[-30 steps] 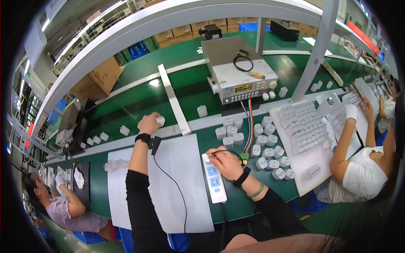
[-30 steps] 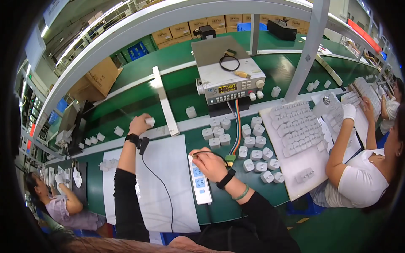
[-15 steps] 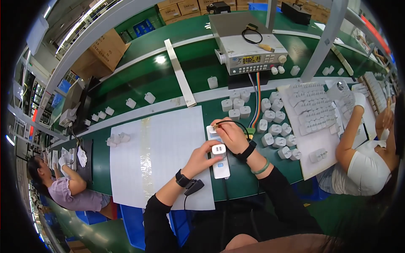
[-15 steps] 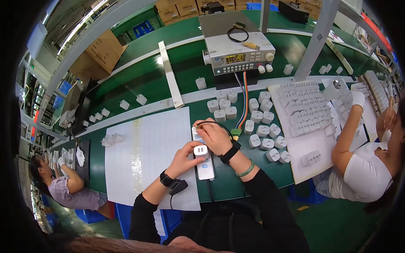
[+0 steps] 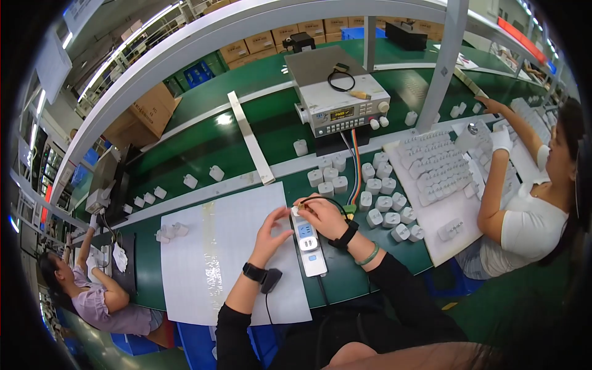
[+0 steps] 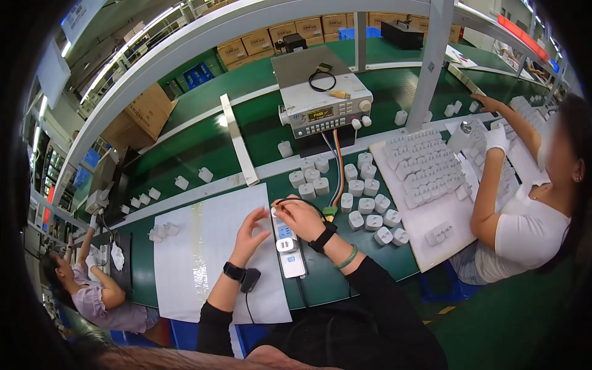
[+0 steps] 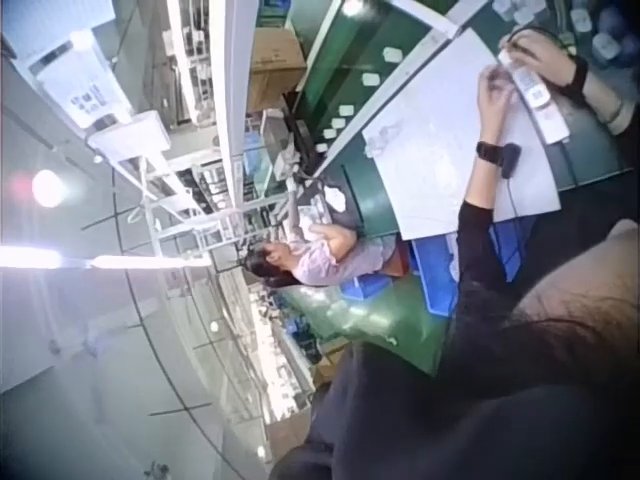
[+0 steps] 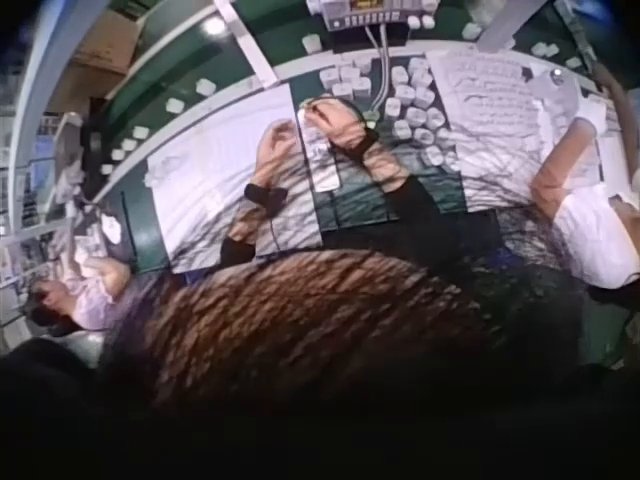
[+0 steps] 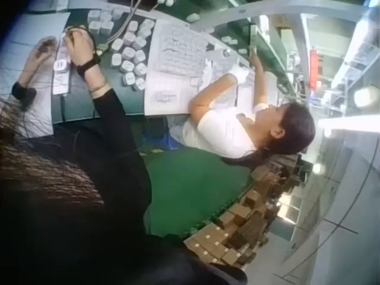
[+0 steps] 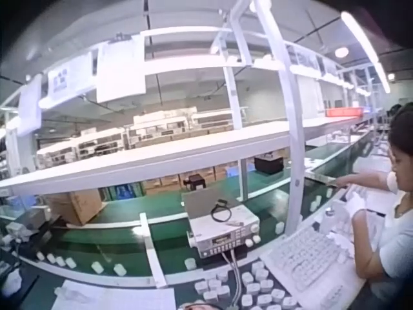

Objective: The person tests power adapters by plugging them into a power strip, touching the contacts with a probe, and placing them onto a conveyor belt. The person also wipes the adapters with a cloth and moves them between the belt and the work surface by hand.

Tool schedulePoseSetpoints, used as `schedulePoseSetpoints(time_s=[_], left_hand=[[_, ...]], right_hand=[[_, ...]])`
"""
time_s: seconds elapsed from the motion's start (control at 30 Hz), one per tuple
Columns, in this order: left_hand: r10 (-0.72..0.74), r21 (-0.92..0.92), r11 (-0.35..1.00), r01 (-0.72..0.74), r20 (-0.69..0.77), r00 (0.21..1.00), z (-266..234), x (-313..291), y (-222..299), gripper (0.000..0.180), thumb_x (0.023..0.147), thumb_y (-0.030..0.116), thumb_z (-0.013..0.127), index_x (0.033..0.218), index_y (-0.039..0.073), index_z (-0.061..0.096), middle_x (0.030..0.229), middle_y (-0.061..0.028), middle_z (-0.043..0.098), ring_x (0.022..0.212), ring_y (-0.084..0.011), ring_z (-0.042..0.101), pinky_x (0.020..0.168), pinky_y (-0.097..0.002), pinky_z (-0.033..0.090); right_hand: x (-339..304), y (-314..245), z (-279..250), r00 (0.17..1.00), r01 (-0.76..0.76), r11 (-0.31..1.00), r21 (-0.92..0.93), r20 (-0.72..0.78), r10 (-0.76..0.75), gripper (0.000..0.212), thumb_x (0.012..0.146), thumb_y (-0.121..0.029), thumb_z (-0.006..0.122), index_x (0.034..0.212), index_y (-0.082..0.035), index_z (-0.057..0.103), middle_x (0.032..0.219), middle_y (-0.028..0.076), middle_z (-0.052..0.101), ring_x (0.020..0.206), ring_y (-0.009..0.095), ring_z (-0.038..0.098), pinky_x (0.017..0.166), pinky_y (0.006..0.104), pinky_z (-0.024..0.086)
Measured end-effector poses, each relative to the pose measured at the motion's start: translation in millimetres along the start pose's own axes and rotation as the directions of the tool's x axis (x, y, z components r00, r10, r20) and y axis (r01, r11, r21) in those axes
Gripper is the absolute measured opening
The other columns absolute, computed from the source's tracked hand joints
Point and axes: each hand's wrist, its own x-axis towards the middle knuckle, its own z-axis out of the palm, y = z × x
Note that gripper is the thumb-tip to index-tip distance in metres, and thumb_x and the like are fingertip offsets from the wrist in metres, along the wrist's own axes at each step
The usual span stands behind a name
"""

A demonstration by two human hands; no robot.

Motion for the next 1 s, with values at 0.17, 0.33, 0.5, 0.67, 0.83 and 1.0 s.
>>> schedulePoseSetpoints(time_s=[0.17,0.33,0.5,0.67,0.83,1.0], left_hand=[[-0.058,0.063,0.996,0.059,-0.017,0.998,20.3,27.7,-13.8,0.045,0.078,0.014,0.072,0.119,0.004,0.058,0.116,-0.0098,0.064,0.112,-0.0237,0.058,0.095,-0.0348,0.044],[0.05,0.145,0.988,-0.059,0.063,0.997,13.3,27.5,-18.0,0.046,0.078,0.015,0.072,0.12,0.004,0.058,0.117,-0.0115,0.063,0.108,-0.0248,0.059,0.094,-0.0335,0.045],[0.034,0.199,0.979,-0.052,0.095,0.995,15.7,33.0,-17.7,0.048,0.08,0.015,0.072,0.124,0.003,0.056,0.12,-0.0108,0.061,0.112,-0.0222,0.057,0.099,-0.0322,0.042],[0.137,0.204,0.969,-0.139,0.023,0.99,17.7,33.5,-31.3,0.044,0.082,0.012,0.069,0.123,0.003,0.056,0.119,-0.0105,0.06,0.114,-0.022,0.055,0.099,-0.0315,0.042],[0.102,-0.332,0.922,-0.197,-0.284,0.953,11.8,63.8,2.1,0.039,0.084,0.007,0.066,0.122,0.006,0.058,0.113,-0.0101,0.061,0.109,-0.023,0.057,0.094,-0.0316,0.045],[0.353,0.492,0.838,-0.234,-0.163,0.921,-38.2,160.5,30.9,0.04,0.082,0.01,0.066,0.121,0.007,0.058,0.11,-0.0123,0.062,0.098,-0.0241,0.061,0.087,-0.0323,0.049]], right_hand=[[15.3,-24.0,-15.0,0.986,0.116,0.979,0.17,-0.141,-0.092,0.016,0.087,-0.013,0.06,0.095,0.001,0.063,0.092,0.009,0.062,0.074,0.02,0.056,0.064,0.0296,0.044],[-17.2,-52.5,-28.9,1.0,-0.02,0.964,0.266,0.022,0.014,0.013,0.087,-0.01,0.059,0.096,-0.003,0.065,0.082,0.006,0.057,0.067,0.015,0.052,0.059,0.0254,0.04],[-52.3,-58.3,-27.9,0.98,-0.1,0.992,0.073,0.182,0.085,0.011,0.087,-0.012,0.061,0.096,-0.006,0.065,0.08,0.005,0.055,0.062,0.015,0.052,0.058,0.0259,0.041],[-56.1,-51.1,-15.6,0.996,0.027,0.981,-0.191,0.093,-0.009,0.011,0.087,-0.015,0.062,0.097,-0.01,0.066,0.084,0.004,0.056,0.061,0.016,0.055,0.057,0.0273,0.043],[-56.2,-44.9,-20.8,0.99,-0.041,0.99,-0.132,0.131,0.058,0.013,0.087,-0.016,0.064,0.098,-0.009,0.065,0.085,0.004,0.056,0.062,0.014,0.056,0.056,0.0262,0.045],[-58.9,-35.4,-10.5,0.98,-0.115,0.992,0.052,0.171,0.105,0.017,0.087,-0.021,0.065,0.1,-0.009,0.067,0.088,0.003,0.058,0.065,0.016,0.06,0.057,0.0285,0.046]])
